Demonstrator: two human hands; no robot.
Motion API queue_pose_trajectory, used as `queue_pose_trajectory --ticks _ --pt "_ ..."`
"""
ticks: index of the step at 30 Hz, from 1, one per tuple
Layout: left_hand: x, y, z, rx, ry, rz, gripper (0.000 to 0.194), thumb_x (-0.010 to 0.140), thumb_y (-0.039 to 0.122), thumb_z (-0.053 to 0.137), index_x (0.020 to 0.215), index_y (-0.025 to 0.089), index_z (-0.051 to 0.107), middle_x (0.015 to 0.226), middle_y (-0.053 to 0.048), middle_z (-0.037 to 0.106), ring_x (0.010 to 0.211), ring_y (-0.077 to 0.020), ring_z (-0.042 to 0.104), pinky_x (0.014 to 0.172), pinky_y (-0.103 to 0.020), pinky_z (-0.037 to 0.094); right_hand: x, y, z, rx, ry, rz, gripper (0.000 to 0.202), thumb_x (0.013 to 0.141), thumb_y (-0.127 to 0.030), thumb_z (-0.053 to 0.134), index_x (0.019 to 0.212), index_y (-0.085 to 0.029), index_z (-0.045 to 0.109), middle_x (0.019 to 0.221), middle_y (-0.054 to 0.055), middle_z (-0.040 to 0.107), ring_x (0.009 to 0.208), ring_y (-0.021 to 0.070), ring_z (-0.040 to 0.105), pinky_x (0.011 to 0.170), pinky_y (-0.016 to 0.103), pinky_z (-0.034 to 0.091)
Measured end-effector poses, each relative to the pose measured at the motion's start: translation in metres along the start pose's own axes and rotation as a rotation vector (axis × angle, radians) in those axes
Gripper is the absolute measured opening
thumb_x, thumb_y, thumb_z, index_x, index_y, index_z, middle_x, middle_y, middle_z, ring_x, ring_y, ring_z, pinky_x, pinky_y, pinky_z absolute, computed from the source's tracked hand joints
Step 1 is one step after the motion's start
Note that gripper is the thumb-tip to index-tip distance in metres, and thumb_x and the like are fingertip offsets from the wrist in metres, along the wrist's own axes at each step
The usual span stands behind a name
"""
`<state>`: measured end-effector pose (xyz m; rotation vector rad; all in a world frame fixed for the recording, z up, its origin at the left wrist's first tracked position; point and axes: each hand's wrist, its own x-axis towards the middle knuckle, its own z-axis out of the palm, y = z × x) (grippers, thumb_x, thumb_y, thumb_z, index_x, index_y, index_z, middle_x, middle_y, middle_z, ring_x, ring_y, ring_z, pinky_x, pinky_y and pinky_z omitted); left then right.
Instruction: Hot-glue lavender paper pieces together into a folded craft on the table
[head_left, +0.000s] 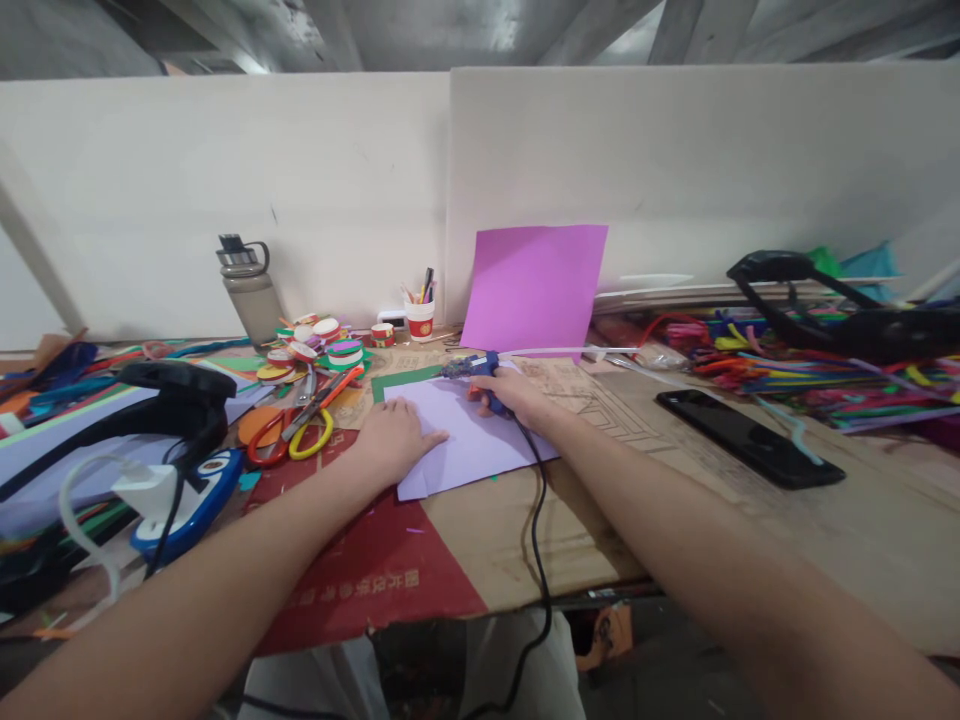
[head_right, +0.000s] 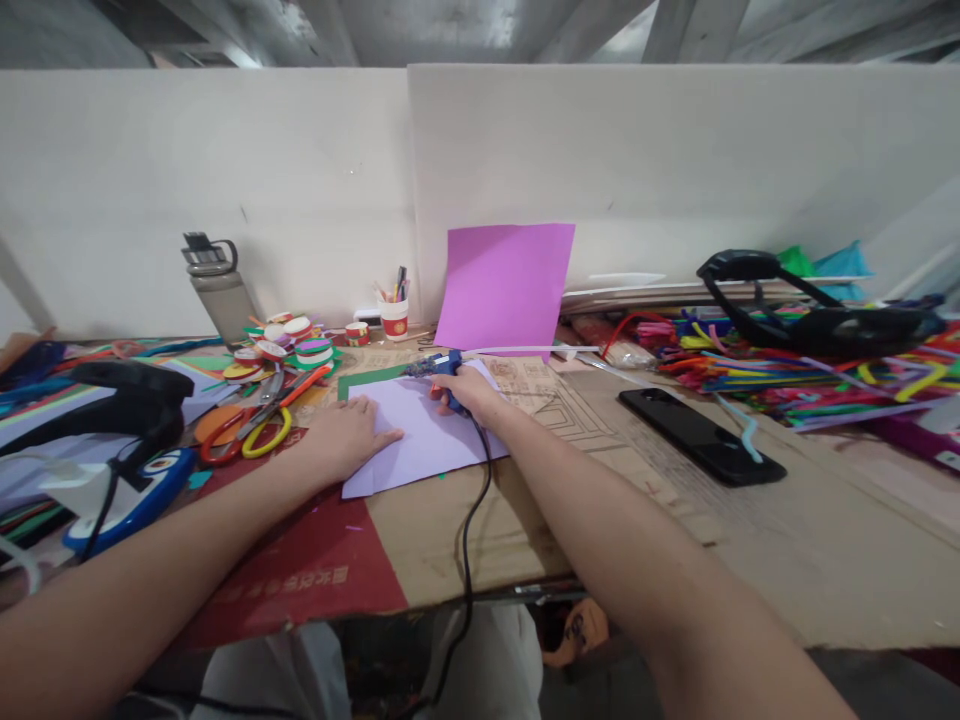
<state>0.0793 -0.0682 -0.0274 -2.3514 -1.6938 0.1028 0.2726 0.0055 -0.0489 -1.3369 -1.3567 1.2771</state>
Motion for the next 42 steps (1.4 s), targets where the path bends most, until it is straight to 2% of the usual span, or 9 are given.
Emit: queue_pose_trajectory --ticks 4,8,10,12,14,18,29,39,42 --pt "-0.003 0.006 -0.005 0.059 -0.024 -0.029 0.068 0.089 0.066 0.034 0.096 0.008 0.07 0.098 -0.021 0.069 0.094 -0.0322 0.063 0.082 -0.039 0.045 0.001 0.0 0.0 -0.006 0.008 0.013 0.019 0.083 -0.024 0.065 0.07 -0.011 0.063 0.051 0.002 0.062 0.042 0.008 0.054 0.039 0.015 0.039" --pt "0.003 -0.003 -0.002 -0.022 0.036 -0.026 0.072 0.092 0.062 0.024 0.102 0.006 0.068 0.104 -0.022 0.068 0.104 -0.0329 0.061 0.093 -0.043 0.041 0.0 0.0 -0.001 0.009 0.0 0.004 0.018 0.083 -0.022 0.063 0.069 -0.012 0.063 0.049 0.002 0.06 0.043 0.0082 0.055 0.04 0.015 0.041" --pt "0.008 -0.013 0.005 -0.058 0.07 -0.02 0.069 0.094 0.058 0.025 0.116 0.004 0.062 0.127 -0.024 0.058 0.125 -0.0346 0.047 0.106 -0.046 0.031 0.0 0.0 -0.001 0.026 -0.003 -0.006 0.017 0.083 -0.02 0.062 0.068 -0.012 0.062 0.05 0.001 0.06 0.044 0.0084 0.054 0.042 0.016 0.044" --pt "0.013 -0.022 0.014 -0.09 0.039 0.024 0.067 0.094 0.056 0.027 0.134 0.007 0.048 0.149 -0.02 0.036 0.14 -0.0314 0.029 0.113 -0.047 0.02 0.0 0.0 0.0 0.044 -0.007 -0.019 0.017 0.083 -0.019 0.061 0.067 -0.013 0.061 0.052 0.002 0.061 0.045 0.0084 0.054 0.044 0.017 0.048" --pt "0.016 -0.028 0.021 -0.136 -0.048 0.046 0.068 0.094 0.056 0.025 0.143 0.01 0.036 0.154 -0.016 0.026 0.143 -0.0296 0.022 0.115 -0.05 0.013 0.001 0.0 0.0 0.055 -0.011 -0.023 0.017 0.083 -0.018 0.061 0.067 -0.013 0.061 0.054 0.002 0.062 0.046 0.0085 0.054 0.046 0.019 0.051" --pt "0.017 -0.029 0.027 -0.199 -0.136 0.029 0.073 0.094 0.058 0.019 0.147 0.008 0.026 0.156 -0.017 0.016 0.145 -0.0294 0.015 0.114 -0.053 0.012 0.002 0.001 -0.001 0.031 -0.008 -0.007 0.017 0.082 -0.019 0.063 0.067 -0.013 0.061 0.053 0.002 0.062 0.045 0.0086 0.054 0.045 0.018 0.049" --pt "0.012 -0.028 0.026 -0.227 -0.138 0.04 0.097 0.082 0.077 0.021 0.148 0.005 0.023 0.155 -0.023 0.016 0.145 -0.035 0.011 0.114 -0.057 0.007 -0.001 0.0 0.0 0.041 -0.016 -0.026 0.02 0.084 -0.02 0.06 0.065 -0.012 0.061 0.056 0.002 0.063 0.043 0.0081 0.053 0.045 0.02 0.051" --pt "0.012 -0.029 0.027 -0.229 -0.151 0.045 0.093 0.085 0.073 0.021 0.148 0.005 0.022 0.156 -0.021 0.014 0.145 -0.0326 0.013 0.114 -0.056 0.008 0.001 0.001 0.0 -0.018 -0.009 0.018 0.02 0.084 -0.026 0.062 0.069 -0.012 0.063 0.051 0.003 0.062 0.041 0.0087 0.055 0.034 0.016 0.035" --pt "0.015 -0.031 0.028 -0.261 -0.106 0.041 0.081 0.09 0.066 0.024 0.144 0.006 0.031 0.154 -0.021 0.022 0.143 -0.0327 0.02 0.114 -0.056 0.012 0.0 0.001 0.0 -0.014 0.002 0.021 0.02 0.084 -0.025 0.062 0.069 -0.013 0.062 0.054 0.002 0.063 0.041 0.0082 0.055 0.037 0.016 0.039"
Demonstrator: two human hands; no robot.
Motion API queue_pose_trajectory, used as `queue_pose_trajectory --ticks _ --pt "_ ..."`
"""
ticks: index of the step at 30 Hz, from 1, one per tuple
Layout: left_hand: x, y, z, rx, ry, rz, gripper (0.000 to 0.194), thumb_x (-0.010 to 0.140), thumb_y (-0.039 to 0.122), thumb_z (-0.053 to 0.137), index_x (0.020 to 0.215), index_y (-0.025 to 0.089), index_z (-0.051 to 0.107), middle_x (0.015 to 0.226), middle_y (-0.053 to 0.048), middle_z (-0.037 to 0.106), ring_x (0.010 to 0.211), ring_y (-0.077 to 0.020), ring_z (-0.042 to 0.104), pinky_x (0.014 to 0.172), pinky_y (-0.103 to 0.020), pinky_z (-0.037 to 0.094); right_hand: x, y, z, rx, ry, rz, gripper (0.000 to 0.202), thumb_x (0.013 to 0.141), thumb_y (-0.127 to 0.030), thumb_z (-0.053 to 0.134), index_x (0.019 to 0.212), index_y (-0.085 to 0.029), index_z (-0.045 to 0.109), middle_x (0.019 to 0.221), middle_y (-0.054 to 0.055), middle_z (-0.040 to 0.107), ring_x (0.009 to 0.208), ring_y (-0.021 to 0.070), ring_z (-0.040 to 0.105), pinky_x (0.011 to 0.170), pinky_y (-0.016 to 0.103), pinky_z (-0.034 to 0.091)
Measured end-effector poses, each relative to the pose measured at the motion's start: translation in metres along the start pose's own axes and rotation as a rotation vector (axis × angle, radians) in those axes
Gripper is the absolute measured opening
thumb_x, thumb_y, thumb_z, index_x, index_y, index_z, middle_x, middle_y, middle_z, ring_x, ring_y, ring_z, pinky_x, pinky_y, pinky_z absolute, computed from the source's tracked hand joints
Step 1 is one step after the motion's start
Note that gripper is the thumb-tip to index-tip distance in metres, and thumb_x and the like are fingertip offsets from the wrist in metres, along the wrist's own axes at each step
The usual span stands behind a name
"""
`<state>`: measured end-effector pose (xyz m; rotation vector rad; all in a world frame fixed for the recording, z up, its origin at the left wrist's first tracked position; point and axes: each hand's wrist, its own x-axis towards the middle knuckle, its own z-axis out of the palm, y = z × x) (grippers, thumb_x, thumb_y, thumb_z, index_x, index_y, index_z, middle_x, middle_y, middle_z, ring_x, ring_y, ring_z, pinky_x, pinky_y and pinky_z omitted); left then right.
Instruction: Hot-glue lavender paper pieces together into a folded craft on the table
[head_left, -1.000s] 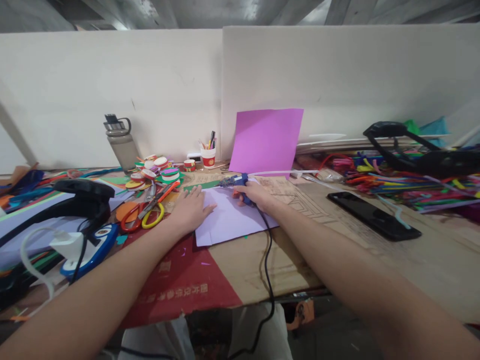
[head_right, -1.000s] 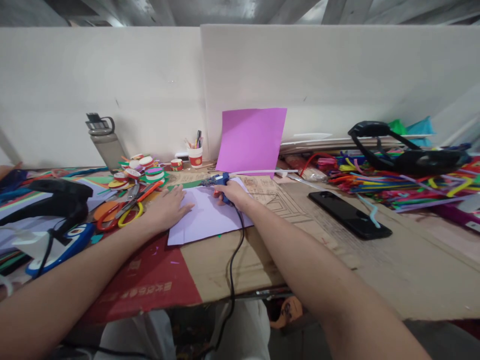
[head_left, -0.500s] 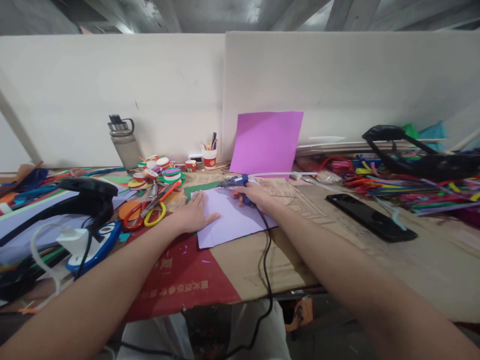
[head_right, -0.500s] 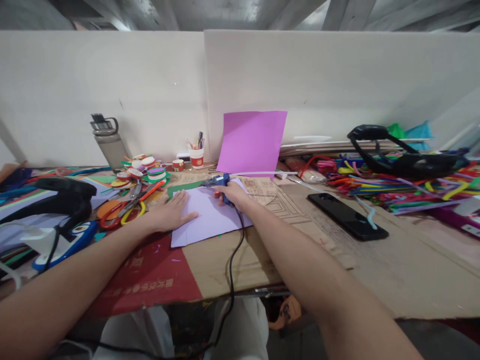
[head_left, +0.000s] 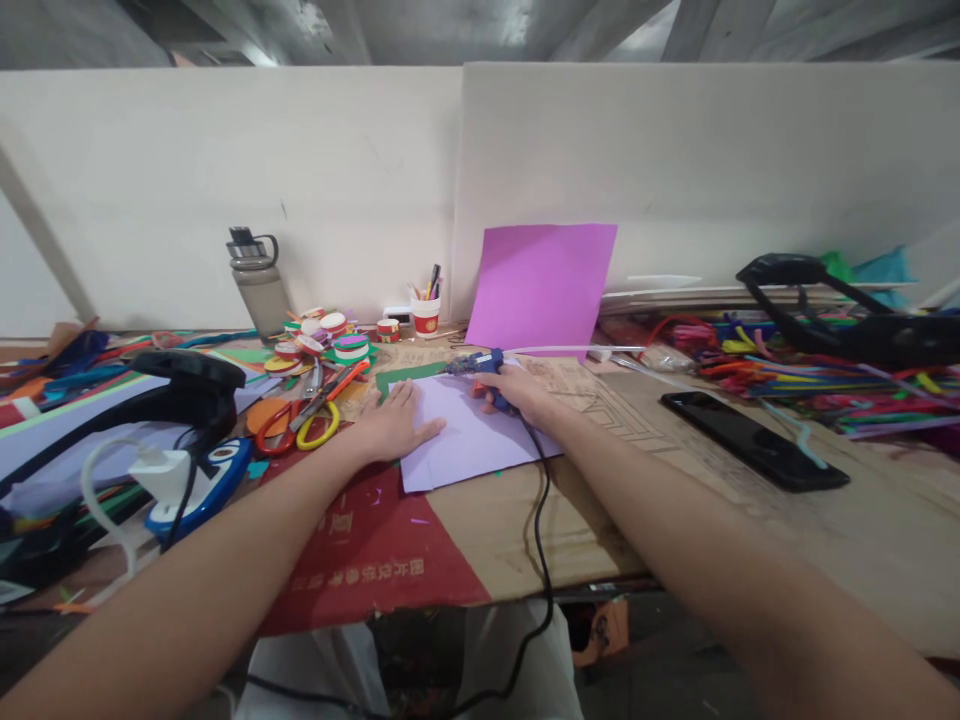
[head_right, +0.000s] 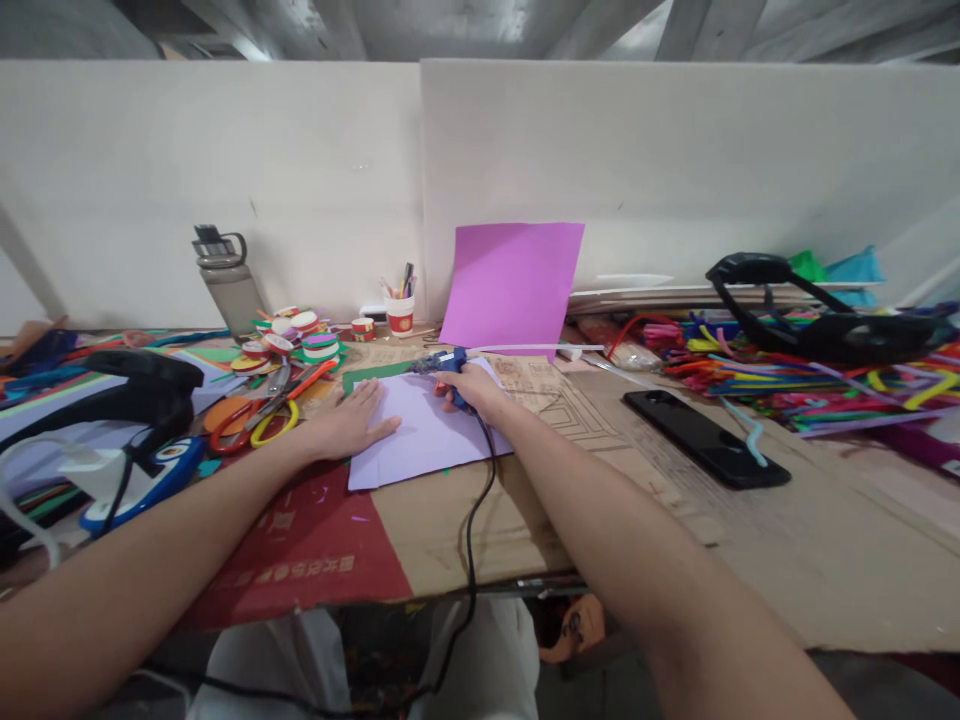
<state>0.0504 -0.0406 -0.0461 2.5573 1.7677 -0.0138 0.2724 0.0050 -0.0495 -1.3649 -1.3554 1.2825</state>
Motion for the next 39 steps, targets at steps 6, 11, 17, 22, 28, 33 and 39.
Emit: queue_pose_trajectory --ticks 6,11,17,22,28,33,39 --pt "0.008 -0.011 -0.006 -0.089 0.178 -0.098 0.044 0.096 0.038 0.028 0.115 0.013 0.06 0.127 -0.016 0.059 0.12 -0.0261 0.053 0.104 -0.039 0.038 0.0 0.001 0.0 0.004 0.006 -0.017 0.019 0.082 -0.027 0.067 0.071 -0.012 0.063 0.052 0.002 0.062 0.044 0.009 0.056 0.04 0.016 0.04" --pt "0.014 -0.021 0.0 -0.07 0.196 -0.167 0.046 0.089 0.041 0.046 0.124 0.012 0.054 0.131 -0.017 0.055 0.122 -0.0299 0.05 0.103 -0.041 0.038 0.004 0.003 -0.001 0.004 -0.002 -0.02 0.019 0.082 -0.028 0.068 0.072 -0.011 0.063 0.052 0.002 0.062 0.043 0.0085 0.055 0.038 0.016 0.038" --pt "0.023 -0.031 0.008 -0.117 0.219 -0.137 0.049 0.086 0.041 0.051 0.123 0.01 0.056 0.131 -0.018 0.055 0.126 -0.0313 0.045 0.106 -0.042 0.034 0.007 0.006 -0.001 0.013 -0.014 -0.024 0.019 0.083 -0.026 0.066 0.07 -0.012 0.063 0.053 0.003 0.063 0.043 0.0085 0.055 0.038 0.016 0.037" --pt "0.027 -0.039 0.012 -0.18 0.246 -0.13 0.049 0.082 0.043 0.056 0.118 0.011 0.06 0.129 -0.017 0.056 0.126 -0.0324 0.045 0.106 -0.044 0.035 0.007 0.006 -0.001 0.024 -0.025 -0.042 0.019 0.083 -0.025 0.065 0.07 -0.012 0.063 0.053 0.003 0.063 0.043 0.0086 0.055 0.036 0.016 0.035" --pt "0.027 -0.042 0.01 -0.231 0.252 -0.107 0.051 0.075 0.044 0.064 0.116 0.014 0.063 0.127 -0.017 0.058 0.123 -0.0337 0.048 0.105 -0.043 0.036 0.005 0.005 -0.001 0.022 -0.021 -0.023 0.019 0.082 -0.027 0.066 0.071 -0.012 0.063 0.051 0.003 0.062 0.042 0.0085 0.055 0.034 0.015 0.033" --pt "0.024 -0.041 0.006 -0.303 0.287 -0.093 0.058 0.065 0.047 0.073 0.114 0.016 0.065 0.125 -0.016 0.06 0.121 -0.0346 0.051 0.103 -0.042 0.038 0.002 0.002 -0.001 0.015 -0.014 -0.009 0.017 0.081 -0.026 0.067 0.072 -0.012 0.063 0.052 0.003 0.063 0.04 0.0091 0.054 0.034 0.017 0.035" --pt "0.019 -0.035 -0.002 -0.355 0.278 -0.126 0.069 0.065 0.047 0.074 0.121 0.01 0.06 0.125 -0.019 0.06 0.116 -0.0352 0.054 0.099 -0.043 0.042 0.0 0.0 -0.001 0.037 -0.008 -0.019 0.016 0.082 -0.023 0.065 0.07 -0.013 0.062 0.055 0.003 0.064 0.042 0.0082 0.055 0.038 0.017 0.041"
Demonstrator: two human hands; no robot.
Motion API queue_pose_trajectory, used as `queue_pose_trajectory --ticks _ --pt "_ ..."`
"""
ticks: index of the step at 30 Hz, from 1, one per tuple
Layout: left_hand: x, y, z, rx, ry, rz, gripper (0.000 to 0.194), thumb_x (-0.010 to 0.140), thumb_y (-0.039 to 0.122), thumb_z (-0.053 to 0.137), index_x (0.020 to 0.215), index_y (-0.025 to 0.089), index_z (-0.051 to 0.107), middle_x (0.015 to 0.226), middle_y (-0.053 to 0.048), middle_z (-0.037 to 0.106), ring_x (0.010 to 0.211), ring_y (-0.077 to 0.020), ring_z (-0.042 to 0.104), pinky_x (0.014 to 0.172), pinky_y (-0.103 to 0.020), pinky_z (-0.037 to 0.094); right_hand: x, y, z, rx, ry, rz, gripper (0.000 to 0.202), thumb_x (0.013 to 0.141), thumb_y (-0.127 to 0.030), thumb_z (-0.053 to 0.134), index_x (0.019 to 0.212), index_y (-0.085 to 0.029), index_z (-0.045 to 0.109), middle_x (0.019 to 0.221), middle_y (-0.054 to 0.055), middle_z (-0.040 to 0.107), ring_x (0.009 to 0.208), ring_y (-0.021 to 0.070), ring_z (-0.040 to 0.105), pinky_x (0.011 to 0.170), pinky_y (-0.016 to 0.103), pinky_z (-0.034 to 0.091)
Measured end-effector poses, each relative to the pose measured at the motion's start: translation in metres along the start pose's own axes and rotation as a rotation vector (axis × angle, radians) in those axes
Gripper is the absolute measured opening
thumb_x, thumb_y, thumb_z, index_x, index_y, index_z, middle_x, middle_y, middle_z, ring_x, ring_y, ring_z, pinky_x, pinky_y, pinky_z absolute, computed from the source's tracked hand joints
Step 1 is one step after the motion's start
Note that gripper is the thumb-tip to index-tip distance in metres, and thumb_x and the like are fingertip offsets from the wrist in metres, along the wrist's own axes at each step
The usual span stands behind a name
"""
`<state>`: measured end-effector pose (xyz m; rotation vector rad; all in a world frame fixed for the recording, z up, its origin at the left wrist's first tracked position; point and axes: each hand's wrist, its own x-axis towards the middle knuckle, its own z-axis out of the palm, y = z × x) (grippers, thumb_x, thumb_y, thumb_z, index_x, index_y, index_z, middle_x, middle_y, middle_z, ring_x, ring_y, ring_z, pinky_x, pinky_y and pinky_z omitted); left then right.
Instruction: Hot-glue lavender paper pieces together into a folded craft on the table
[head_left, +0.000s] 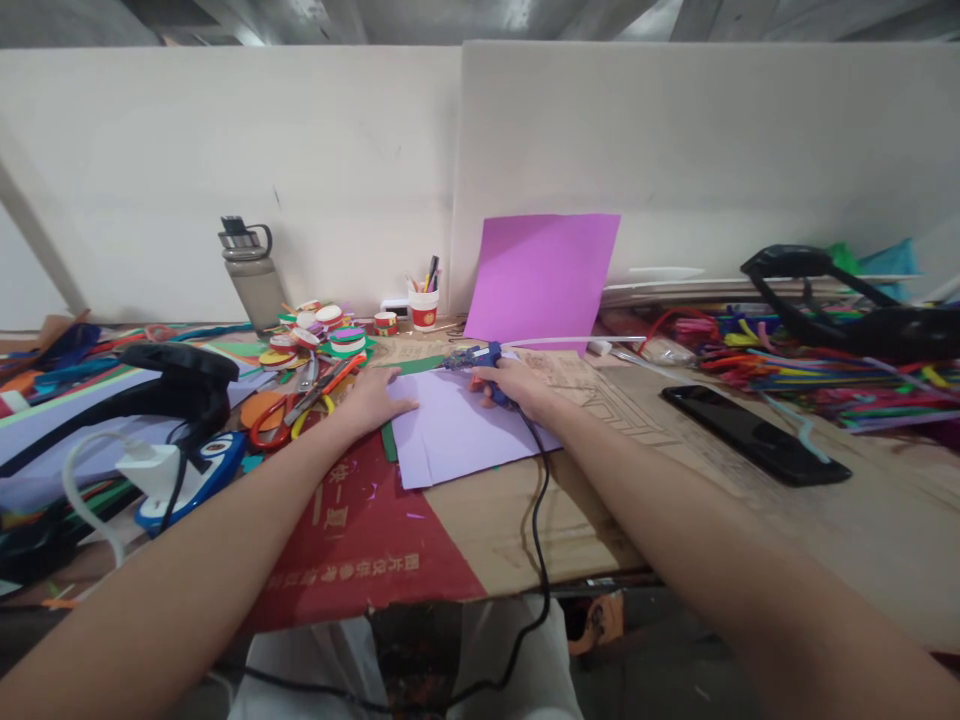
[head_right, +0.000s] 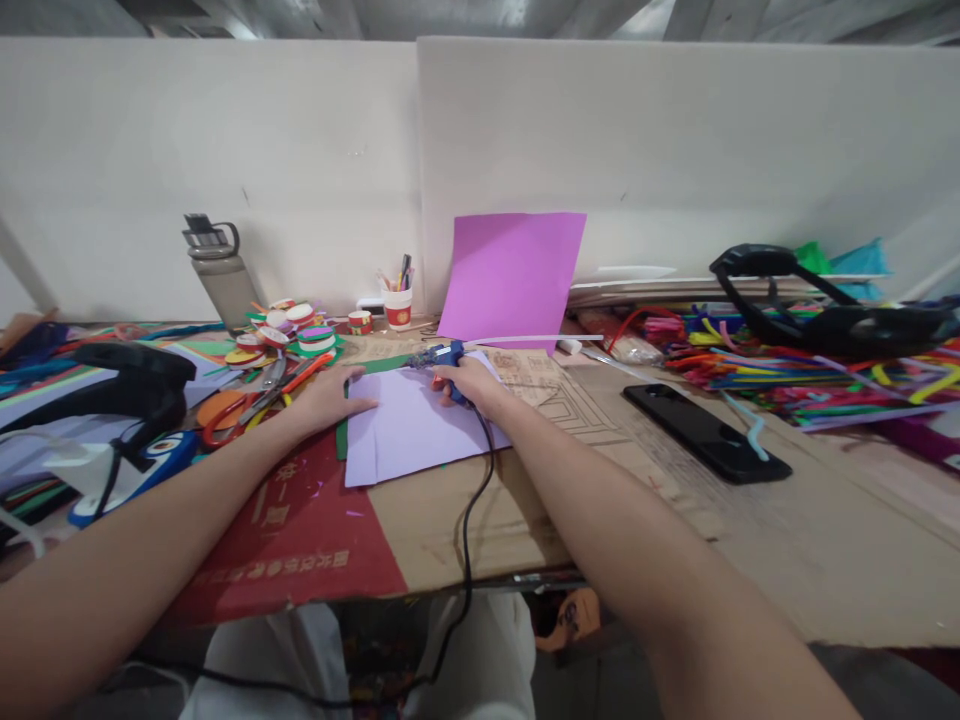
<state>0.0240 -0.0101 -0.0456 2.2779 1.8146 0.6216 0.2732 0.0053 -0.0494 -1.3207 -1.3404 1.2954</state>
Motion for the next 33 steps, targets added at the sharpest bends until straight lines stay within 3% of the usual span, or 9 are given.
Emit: queue_pose_trajectory --ticks 5,7,10,16,22,28,33 --pt "0.01 -0.007 0.001 -0.174 0.044 -0.081 0.046 0.074 0.031 0.066 0.115 0.012 0.062 0.121 -0.015 0.063 0.11 -0.0267 0.06 0.096 -0.036 0.044 0.0 -0.001 0.0 -0.038 -0.008 0.029 0.019 0.085 -0.023 0.06 0.069 -0.013 0.061 0.061 0.003 0.066 0.041 0.0082 0.056 0.031 0.016 0.032" --pt "0.014 -0.01 0.003 -0.262 0.076 -0.101 0.045 0.07 0.023 0.068 0.113 0.012 0.062 0.114 -0.013 0.067 0.103 -0.0243 0.063 0.09 -0.034 0.048 -0.001 -0.002 0.0 -0.052 -0.002 0.036 0.021 0.086 -0.024 0.059 0.069 -0.013 0.061 0.062 0.003 0.066 0.041 0.008 0.057 0.03 0.016 0.03" --pt "0.019 -0.012 0.004 -0.397 0.133 -0.116 0.048 0.061 0.013 0.07 0.109 0.013 0.062 0.096 -0.008 0.069 0.085 -0.0212 0.065 0.075 -0.031 0.051 -0.003 -0.004 0.001 -0.047 0.007 0.034 0.019 0.086 -0.021 0.059 0.068 -0.013 0.061 0.059 0.002 0.064 0.043 0.0075 0.057 0.034 0.015 0.037" --pt "0.018 0.0 -0.003 -0.917 0.235 -0.201 0.044 0.057 0.008 0.072 0.099 0.014 0.06 0.075 0.001 0.066 0.064 -0.0129 0.062 0.061 -0.024 0.048 -0.009 -0.009 0.001 -0.003 0.009 0.018 0.016 0.086 -0.02 0.058 0.072 -0.013 0.061 0.059 0.002 0.064 0.04 0.0077 0.055 0.033 0.016 0.037" --pt "0.009 0.018 0.0 -1.274 0.092 -0.419 0.024 0.064 0.009 0.071 0.086 0.011 0.062 0.069 -0.003 0.067 0.058 -0.0124 0.062 0.057 -0.023 0.05 -0.009 -0.007 0.002 0.163 0.02 -0.06 0.007 0.084 -0.018 0.059 0.079 -0.014 0.059 0.071 0.005 0.069 0.044 0.0078 0.052 0.039 0.021 0.048" --pt "0.003 0.029 0.011 -1.324 -0.022 -0.353 0.024 0.06 0.004 0.071 0.082 0.011 0.066 0.076 -0.006 0.072 0.064 -0.0178 0.066 0.066 -0.031 0.055 -0.008 -0.007 0.005 0.161 0.05 -0.09 0.005 0.082 -0.021 0.061 0.08 -0.016 0.06 0.077 0.004 0.069 0.047 0.0075 0.052 0.038 0.019 0.047" --pt "0.004 0.029 0.009 -1.38 0.013 -0.362 0.023 0.061 0.002 0.068 0.082 0.011 0.067 0.076 -0.006 0.072 0.06 -0.0167 0.066 0.062 -0.029 0.056 -0.012 -0.011 0.005 0.118 0.037 -0.09 0.014 0.083 -0.03 0.06 0.081 -0.017 0.063 0.057 -0.001 0.06 0.041 0.0099 0.052 0.035 0.021 0.042"
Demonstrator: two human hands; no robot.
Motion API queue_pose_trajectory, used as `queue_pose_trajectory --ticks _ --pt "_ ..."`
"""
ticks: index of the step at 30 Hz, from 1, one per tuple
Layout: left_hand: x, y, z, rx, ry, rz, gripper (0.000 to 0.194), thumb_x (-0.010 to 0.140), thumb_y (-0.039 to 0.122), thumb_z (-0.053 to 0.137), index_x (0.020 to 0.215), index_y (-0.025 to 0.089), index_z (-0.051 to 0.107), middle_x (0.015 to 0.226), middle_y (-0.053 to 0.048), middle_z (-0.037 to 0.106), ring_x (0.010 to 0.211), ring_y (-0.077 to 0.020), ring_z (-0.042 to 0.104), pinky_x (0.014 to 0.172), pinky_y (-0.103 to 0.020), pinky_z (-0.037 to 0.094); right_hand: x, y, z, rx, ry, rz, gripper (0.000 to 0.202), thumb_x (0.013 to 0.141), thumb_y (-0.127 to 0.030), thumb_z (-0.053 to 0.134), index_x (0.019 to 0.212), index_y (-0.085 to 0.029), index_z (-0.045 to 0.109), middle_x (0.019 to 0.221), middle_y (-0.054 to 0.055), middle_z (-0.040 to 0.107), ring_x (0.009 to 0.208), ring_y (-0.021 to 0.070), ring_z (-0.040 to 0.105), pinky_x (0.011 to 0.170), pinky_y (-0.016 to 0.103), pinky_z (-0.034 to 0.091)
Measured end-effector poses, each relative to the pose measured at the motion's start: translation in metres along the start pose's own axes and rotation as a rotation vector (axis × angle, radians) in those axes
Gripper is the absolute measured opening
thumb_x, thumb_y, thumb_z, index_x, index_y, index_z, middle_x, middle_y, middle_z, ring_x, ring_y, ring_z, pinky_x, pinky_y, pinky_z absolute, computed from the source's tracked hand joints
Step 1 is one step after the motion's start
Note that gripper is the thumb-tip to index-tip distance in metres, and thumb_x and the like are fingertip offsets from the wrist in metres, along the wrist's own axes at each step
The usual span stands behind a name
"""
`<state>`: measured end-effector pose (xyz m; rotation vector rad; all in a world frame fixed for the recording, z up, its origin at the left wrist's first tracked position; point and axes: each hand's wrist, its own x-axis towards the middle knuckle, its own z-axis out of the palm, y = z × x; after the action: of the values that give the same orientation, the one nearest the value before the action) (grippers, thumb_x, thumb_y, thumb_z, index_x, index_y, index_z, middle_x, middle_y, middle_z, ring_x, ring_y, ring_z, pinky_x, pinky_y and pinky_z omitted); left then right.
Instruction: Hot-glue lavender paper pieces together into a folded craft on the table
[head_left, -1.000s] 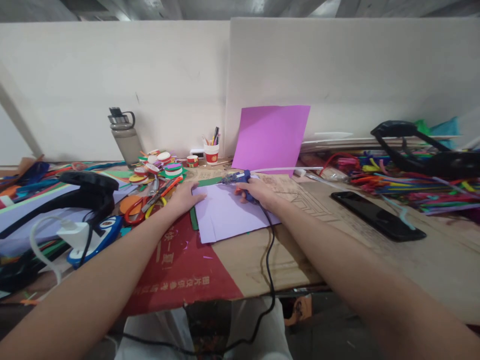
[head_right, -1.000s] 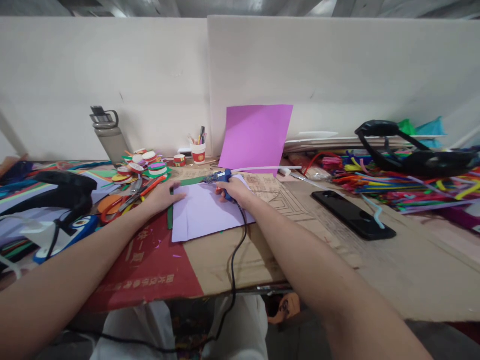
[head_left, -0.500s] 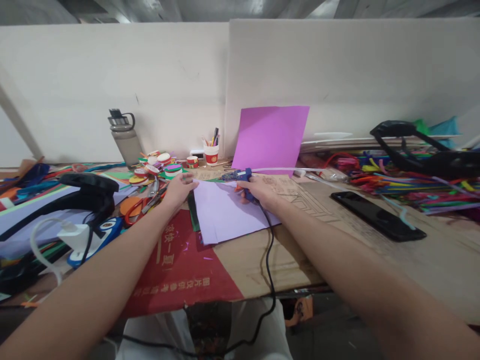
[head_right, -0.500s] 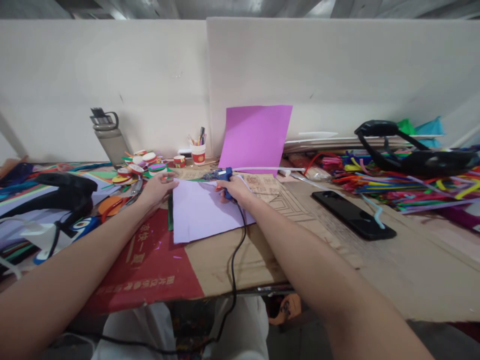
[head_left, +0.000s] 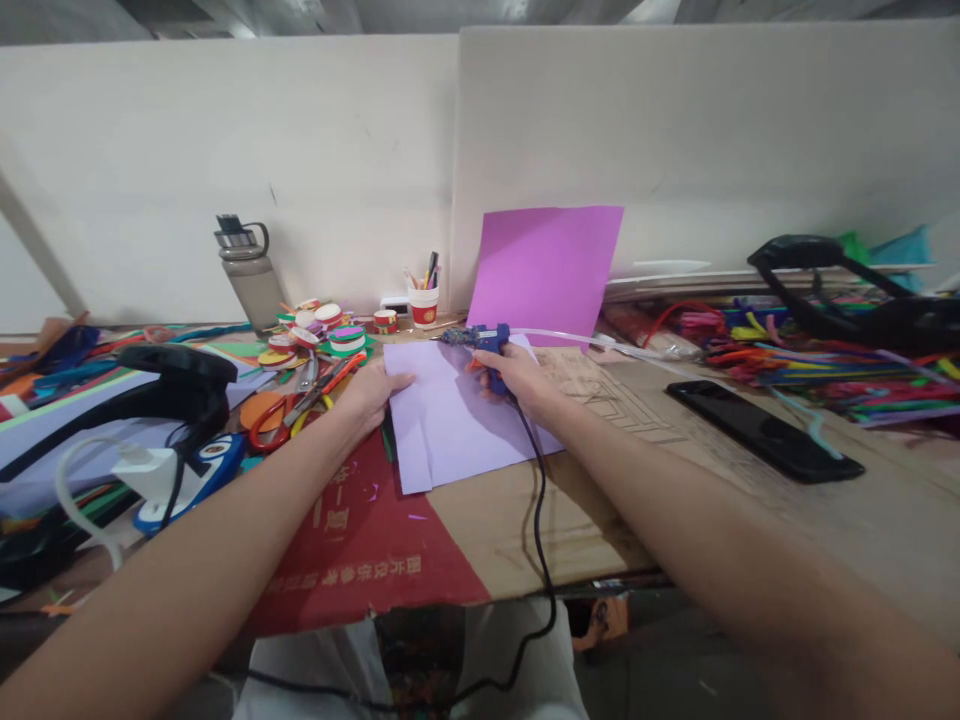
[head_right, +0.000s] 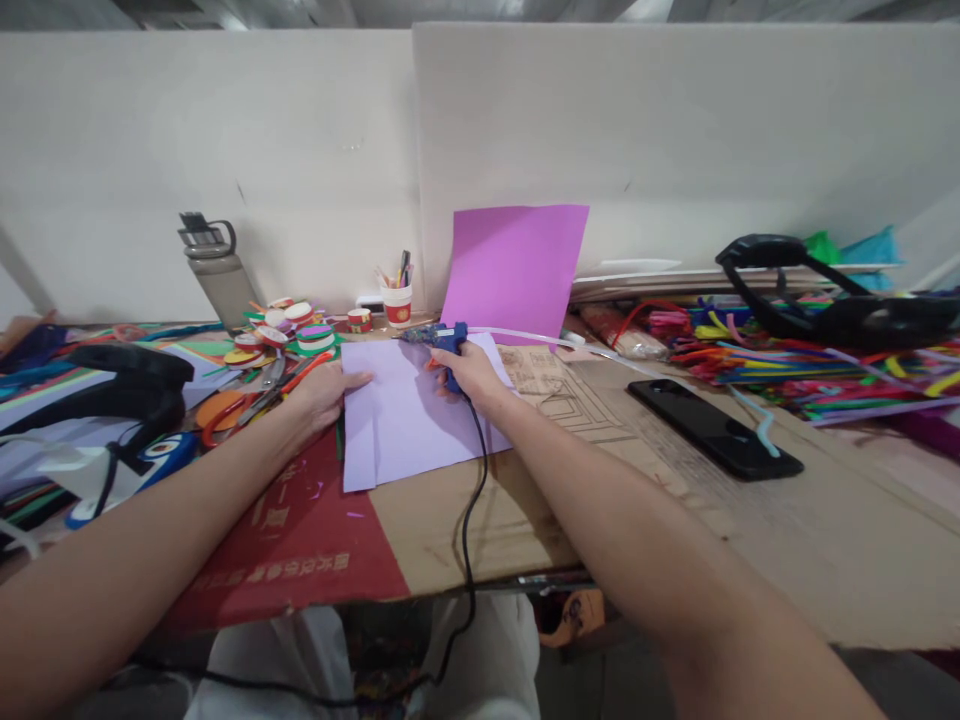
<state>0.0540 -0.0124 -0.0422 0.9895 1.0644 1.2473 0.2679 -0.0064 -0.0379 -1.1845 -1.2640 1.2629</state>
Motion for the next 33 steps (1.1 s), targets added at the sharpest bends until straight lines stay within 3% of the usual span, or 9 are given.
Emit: queue_pose_trajectory --ticks 7,12,15,18,25,33 --pt "0.0 0.005 -0.001 -0.1 0.114 -0.026 0.004 0.08 0.01 0.06 0.079 0.012 0.063 0.069 -0.006 0.07 0.056 -0.0155 0.065 0.059 -0.029 0.056 -0.011 -0.008 0.004 0.067 -0.04 -0.116 0.016 0.083 -0.033 0.056 0.088 -0.018 0.059 0.055 -0.003 0.056 0.04 0.0104 0.052 0.032 0.019 0.031" --pt "-0.002 0.008 0.0 -0.115 0.073 0.008 0.003 0.078 0.01 0.062 0.08 0.012 0.064 0.069 -0.005 0.069 0.055 -0.0149 0.064 0.063 -0.031 0.057 -0.014 -0.01 0.006 0.085 -0.035 -0.168 0.018 0.082 -0.035 0.056 0.088 -0.018 0.059 0.054 -0.003 0.056 0.04 0.0104 0.052 0.032 0.019 0.029" --pt "-0.002 0.009 0.001 -0.116 0.055 0.057 0.014 0.073 0.007 0.065 0.085 0.013 0.064 0.072 -0.004 0.07 0.056 -0.0155 0.065 0.064 -0.032 0.057 -0.015 -0.011 0.006 0.082 -0.044 -0.207 0.019 0.082 -0.036 0.056 0.087 -0.018 0.058 0.057 -0.002 0.057 0.039 0.0099 0.051 0.03 0.02 0.025" --pt "-0.001 0.008 0.0 -0.113 0.041 0.063 0.022 0.068 0.006 0.069 0.088 0.013 0.064 0.075 -0.004 0.07 0.059 -0.0163 0.066 0.066 -0.033 0.057 -0.017 -0.012 0.007 0.085 -0.038 -0.23 0.019 0.082 -0.035 0.056 0.088 -0.018 0.057 0.057 -0.002 0.057 0.041 0.0095 0.051 0.032 0.018 0.03" --pt "0.004 0.005 -0.004 -0.164 0.082 0.05 0.006 0.081 0.017 0.062 0.086 0.013 0.062 0.067 -0.003 0.067 0.053 -0.014 0.063 0.067 -0.032 0.058 -0.02 -0.013 0.014 0.11 -0.041 -0.26 0.019 0.08 -0.032 0.059 0.092 -0.018 0.055 0.068 0.001 0.064 0.047 0.0087 0.052 0.04 0.018 0.04" --pt "0.004 0.005 -0.007 -0.102 0.071 0.011 0.014 0.073 0.016 0.07 0.083 0.011 0.063 0.066 -0.005 0.068 0.053 -0.0164 0.063 0.061 -0.033 0.057 -0.022 -0.012 0.018 0.124 -0.063 -0.345 0.02 0.078 -0.034 0.06 0.089 -0.018 0.054 0.085 0.003 0.069 0.046 0.0069 0.051 0.044 0.021 0.046"
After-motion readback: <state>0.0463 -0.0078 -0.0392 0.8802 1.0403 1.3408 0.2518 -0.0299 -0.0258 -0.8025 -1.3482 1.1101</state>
